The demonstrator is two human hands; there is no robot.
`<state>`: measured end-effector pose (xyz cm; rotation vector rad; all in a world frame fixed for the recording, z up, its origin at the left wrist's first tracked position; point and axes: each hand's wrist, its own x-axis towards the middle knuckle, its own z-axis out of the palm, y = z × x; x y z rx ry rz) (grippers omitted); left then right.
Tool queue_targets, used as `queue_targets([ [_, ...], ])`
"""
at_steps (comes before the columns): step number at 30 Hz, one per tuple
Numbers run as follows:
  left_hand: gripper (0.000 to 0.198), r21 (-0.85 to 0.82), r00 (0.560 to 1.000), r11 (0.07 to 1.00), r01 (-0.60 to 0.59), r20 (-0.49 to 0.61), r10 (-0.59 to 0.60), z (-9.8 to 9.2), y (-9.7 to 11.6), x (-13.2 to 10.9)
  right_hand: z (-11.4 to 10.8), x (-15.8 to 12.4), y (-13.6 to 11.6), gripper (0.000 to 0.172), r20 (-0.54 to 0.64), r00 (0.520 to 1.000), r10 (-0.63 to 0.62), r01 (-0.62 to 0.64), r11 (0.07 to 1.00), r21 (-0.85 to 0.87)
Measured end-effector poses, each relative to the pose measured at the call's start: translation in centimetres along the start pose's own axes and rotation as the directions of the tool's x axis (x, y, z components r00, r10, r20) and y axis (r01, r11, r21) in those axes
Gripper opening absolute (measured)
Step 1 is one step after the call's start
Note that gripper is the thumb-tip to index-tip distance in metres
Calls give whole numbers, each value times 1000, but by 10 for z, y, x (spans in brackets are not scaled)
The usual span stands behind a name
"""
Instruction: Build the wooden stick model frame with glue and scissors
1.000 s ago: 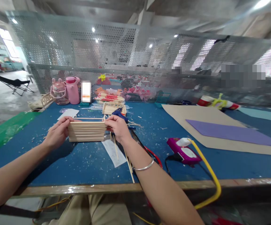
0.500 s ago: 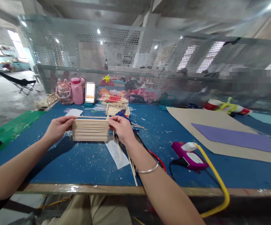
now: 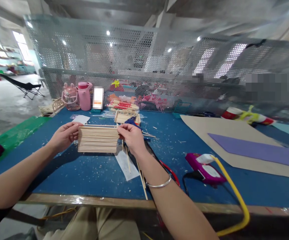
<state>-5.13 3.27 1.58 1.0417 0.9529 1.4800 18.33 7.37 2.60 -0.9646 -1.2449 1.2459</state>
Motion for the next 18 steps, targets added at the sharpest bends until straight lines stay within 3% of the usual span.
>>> queue_targets([
  [5,29,100,994,991,-89,-48,94,4,-4,2,0,0,1,24,-10,1000,-7,7,1000,-16],
  [9,25,91,994,991,-101,-40,105,6,-6,1,1,0,-2,28,-9,996,83,-83,996,42],
  [18,33,-31,990,1000,-4,-140,0,11,-2,-4,5,-4,-3,25,8,989,145,-145,976,165],
])
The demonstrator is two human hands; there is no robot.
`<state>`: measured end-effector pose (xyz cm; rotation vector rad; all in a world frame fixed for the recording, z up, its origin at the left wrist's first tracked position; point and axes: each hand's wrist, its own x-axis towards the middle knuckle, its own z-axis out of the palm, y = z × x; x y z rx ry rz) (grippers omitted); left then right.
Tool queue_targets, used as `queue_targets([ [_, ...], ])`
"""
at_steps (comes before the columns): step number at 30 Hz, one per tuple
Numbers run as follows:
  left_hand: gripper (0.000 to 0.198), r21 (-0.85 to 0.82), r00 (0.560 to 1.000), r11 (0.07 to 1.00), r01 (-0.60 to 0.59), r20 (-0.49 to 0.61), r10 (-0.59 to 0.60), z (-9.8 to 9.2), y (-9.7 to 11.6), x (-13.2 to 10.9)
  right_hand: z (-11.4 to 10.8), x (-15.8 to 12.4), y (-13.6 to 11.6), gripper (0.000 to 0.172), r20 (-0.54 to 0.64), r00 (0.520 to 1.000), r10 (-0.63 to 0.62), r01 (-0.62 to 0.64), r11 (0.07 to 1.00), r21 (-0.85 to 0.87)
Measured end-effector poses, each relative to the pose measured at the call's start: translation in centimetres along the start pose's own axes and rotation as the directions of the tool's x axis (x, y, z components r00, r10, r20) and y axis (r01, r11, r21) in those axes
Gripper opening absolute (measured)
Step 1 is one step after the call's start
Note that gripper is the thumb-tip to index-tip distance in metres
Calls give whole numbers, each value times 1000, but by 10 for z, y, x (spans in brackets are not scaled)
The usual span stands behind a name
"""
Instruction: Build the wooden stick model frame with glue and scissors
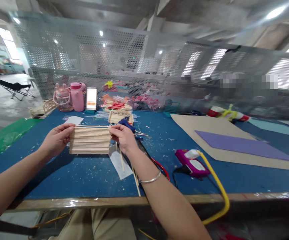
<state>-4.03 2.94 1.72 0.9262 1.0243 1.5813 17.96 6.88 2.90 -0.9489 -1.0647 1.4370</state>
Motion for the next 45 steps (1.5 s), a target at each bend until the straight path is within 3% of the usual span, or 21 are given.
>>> queue_targets([
  [8,34,6,999,1000,-13,-50,13,-2,3,1,-1,-2,-3,12,96,995,27,-38,992,122],
  [16,35,40,1000,999,-17,-20,17,0,2,-1,2,-1,2,26,21,999,-26,27,1000,-6],
  [23,31,8,999,1000,26,24,-27,-2,1,1,1,2,2,25,-17,999,-50,50,998,-41],
  [31,19,-107,983,986,126,150,-109,-11,1,8,1,1,-1,27,-41,998,-50,47,996,-80],
  [45,19,-72,990,993,99,112,-91,-7,2,5,1,0,-2,29,-37,999,-36,35,999,-35],
])
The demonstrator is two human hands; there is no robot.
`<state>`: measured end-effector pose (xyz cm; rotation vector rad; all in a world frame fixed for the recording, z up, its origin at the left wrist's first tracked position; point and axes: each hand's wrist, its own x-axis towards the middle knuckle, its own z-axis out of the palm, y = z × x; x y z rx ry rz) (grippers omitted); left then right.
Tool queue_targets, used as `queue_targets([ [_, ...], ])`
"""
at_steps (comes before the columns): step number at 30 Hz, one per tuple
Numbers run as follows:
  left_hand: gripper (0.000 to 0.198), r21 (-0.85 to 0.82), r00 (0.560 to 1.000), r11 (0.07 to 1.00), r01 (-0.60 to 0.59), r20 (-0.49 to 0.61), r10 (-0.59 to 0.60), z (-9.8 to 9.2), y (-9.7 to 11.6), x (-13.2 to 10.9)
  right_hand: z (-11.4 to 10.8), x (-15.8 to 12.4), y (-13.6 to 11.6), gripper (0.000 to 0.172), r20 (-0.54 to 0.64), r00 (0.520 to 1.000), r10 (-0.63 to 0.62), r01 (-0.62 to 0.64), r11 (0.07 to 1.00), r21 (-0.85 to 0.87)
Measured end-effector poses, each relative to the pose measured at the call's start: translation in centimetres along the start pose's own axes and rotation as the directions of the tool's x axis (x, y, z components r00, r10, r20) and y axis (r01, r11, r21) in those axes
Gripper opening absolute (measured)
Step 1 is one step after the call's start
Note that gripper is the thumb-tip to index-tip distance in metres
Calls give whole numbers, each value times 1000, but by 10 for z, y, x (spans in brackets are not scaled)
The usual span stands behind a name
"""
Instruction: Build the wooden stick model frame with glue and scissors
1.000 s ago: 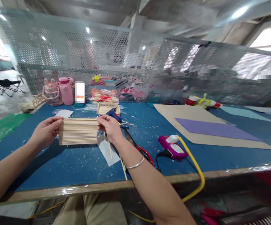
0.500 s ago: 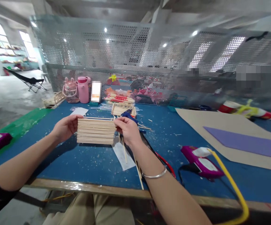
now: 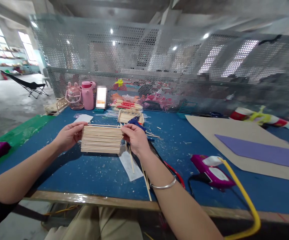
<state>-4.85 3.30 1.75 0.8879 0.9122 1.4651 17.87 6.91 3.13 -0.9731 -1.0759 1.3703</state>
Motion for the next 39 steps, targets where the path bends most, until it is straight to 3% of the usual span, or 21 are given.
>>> queue_targets([
  [12,28,66,988,997,-30,-148,39,6,0,-1,2,-2,0,21,1,999,43,-43,999,34],
  [23,15,23,980,997,75,-186,-69,1,1,0,-1,-3,-3,10,69,992,103,-108,992,65],
  [30,13,45,970,984,172,-184,-161,3,4,-2,4,-7,-4,11,31,996,79,-77,996,-47],
  [35,11,62,918,943,327,-257,-302,0,1,1,1,-1,5,10,30,962,273,-267,955,-133],
  [39,12,201,898,889,411,-257,-357,-4,-7,6,-4,11,18,13,10,923,384,-376,908,-182],
])
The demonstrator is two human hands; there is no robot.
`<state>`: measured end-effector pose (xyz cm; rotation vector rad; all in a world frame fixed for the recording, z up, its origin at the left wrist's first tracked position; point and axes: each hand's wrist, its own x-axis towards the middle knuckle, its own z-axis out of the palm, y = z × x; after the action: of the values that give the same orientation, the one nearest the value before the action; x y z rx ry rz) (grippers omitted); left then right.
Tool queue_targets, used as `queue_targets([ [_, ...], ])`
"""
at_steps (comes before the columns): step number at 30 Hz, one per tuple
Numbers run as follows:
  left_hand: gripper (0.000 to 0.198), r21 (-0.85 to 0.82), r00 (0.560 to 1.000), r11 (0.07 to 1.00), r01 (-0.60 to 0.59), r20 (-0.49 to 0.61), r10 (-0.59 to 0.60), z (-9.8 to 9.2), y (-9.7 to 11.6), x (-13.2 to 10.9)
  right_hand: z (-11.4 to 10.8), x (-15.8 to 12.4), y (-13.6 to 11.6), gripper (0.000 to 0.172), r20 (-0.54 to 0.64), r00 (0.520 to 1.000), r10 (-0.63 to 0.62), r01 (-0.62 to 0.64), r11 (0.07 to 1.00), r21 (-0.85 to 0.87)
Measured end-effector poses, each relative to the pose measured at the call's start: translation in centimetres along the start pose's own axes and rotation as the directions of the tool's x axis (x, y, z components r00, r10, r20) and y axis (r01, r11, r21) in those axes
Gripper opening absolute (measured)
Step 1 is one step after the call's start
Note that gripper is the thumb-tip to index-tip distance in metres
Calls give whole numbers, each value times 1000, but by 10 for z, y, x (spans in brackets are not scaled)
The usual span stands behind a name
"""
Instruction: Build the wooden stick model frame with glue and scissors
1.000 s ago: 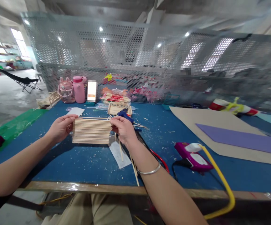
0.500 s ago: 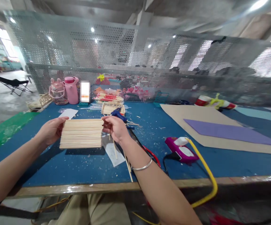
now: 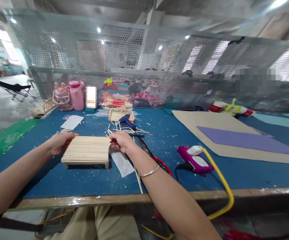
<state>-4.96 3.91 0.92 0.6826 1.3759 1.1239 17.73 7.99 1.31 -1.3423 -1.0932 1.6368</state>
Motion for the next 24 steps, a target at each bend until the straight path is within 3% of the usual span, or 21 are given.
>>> queue_targets([
  [4,12,234,991,963,-136,26,134,-4,-1,0,-3,7,2,12,19,999,46,-46,999,-16],
  [7,13,512,938,807,-292,-13,347,-8,3,-1,-4,7,0,13,19,998,56,-56,998,-26],
  [8,15,610,886,707,-358,-17,464,-8,5,-2,-4,6,0,13,20,998,58,-57,998,-32],
  [10,24,755,736,444,-482,73,673,-4,8,-3,-4,6,-1,14,22,998,60,-59,997,-49],
  [12,34,791,624,193,-581,281,729,5,10,-6,-3,6,0,15,23,998,60,-58,996,-75],
  [13,36,781,613,115,-613,379,693,11,9,-7,-2,6,1,16,23,998,59,-57,994,-92],
  [15,37,777,662,73,-626,480,575,22,7,-10,-2,4,1,16,25,998,55,-51,990,-135],
  [17,36,788,727,125,-603,479,493,29,5,-12,-4,1,-2,14,39,998,57,-48,981,-190],
  [20,32,782,751,195,-592,447,486,30,3,-10,-11,-3,-18,10,79,994,73,-42,941,-337],
  [22,30,798,760,202,-568,414,501,30,3,-8,-18,1,-33,12,48,999,-17,43,789,-613],
  [24,29,824,778,188,-534,392,491,31,3,-8,-26,10,-47,15,-4,974,-227,105,466,-878],
])
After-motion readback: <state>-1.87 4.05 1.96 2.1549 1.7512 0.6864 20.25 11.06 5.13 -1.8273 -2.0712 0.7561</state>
